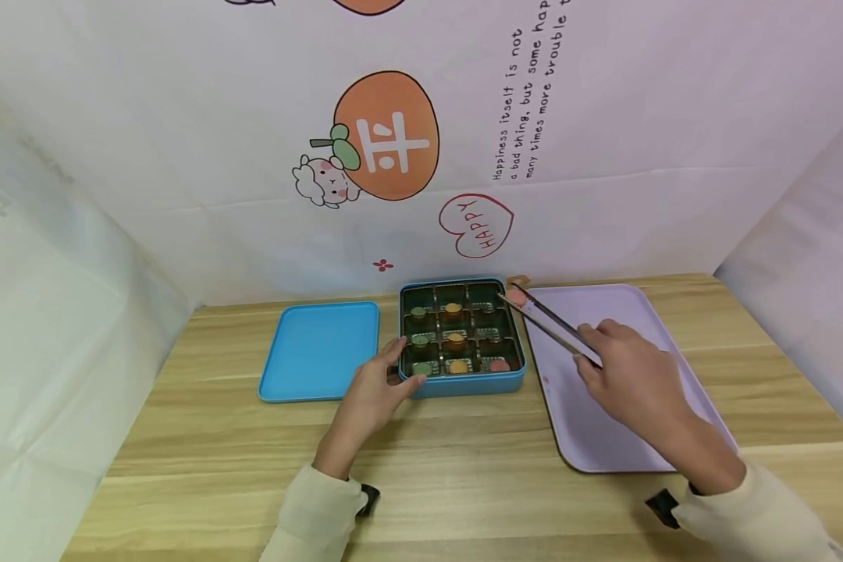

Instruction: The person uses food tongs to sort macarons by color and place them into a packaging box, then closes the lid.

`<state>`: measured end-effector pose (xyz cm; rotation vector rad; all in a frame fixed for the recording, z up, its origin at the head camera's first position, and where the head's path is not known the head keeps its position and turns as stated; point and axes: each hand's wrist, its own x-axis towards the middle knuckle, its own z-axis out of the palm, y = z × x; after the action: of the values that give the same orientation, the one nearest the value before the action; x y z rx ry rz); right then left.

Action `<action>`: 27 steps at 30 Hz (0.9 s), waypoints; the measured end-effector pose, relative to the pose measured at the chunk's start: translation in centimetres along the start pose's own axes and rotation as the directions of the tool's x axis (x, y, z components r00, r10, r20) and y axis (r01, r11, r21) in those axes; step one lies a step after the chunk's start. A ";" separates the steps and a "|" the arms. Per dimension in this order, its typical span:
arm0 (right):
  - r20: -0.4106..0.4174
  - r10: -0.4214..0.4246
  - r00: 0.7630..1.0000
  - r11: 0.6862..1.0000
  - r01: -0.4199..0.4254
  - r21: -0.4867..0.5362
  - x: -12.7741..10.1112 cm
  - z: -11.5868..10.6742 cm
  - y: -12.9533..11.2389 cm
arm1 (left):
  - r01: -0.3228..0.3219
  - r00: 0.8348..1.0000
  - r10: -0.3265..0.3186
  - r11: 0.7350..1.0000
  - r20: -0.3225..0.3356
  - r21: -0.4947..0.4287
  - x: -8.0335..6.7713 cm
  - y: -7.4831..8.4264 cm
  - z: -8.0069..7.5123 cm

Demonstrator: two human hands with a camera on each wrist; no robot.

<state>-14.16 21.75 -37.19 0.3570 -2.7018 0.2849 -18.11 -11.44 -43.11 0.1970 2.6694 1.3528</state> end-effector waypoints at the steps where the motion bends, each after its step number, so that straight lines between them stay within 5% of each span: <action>1: 0.007 0.000 1.000 1.000 0.000 0.000 0.0 0.1 -0.3 | 0.001 1.000 -0.001 1.000 0.001 -0.003 0.0 0.0 0.0; 12: 0.113 -0.001 0.994 0.999 -0.003 0.033 -0.2 1.3 -2.1 | -0.010 1.000 0.010 1.000 0.005 -0.005 0.0 0.1 0.0; 27: 0.138 0.014 0.990 0.999 -0.019 0.035 0.0 2.1 -1.9 | -0.011 1.000 0.011 1.000 -0.003 0.005 -0.1 -0.1 -0.1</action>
<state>-14.34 19.45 -38.82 0.3775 -2.8398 0.3253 -18.06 -11.53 -43.12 0.2112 2.6778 1.3511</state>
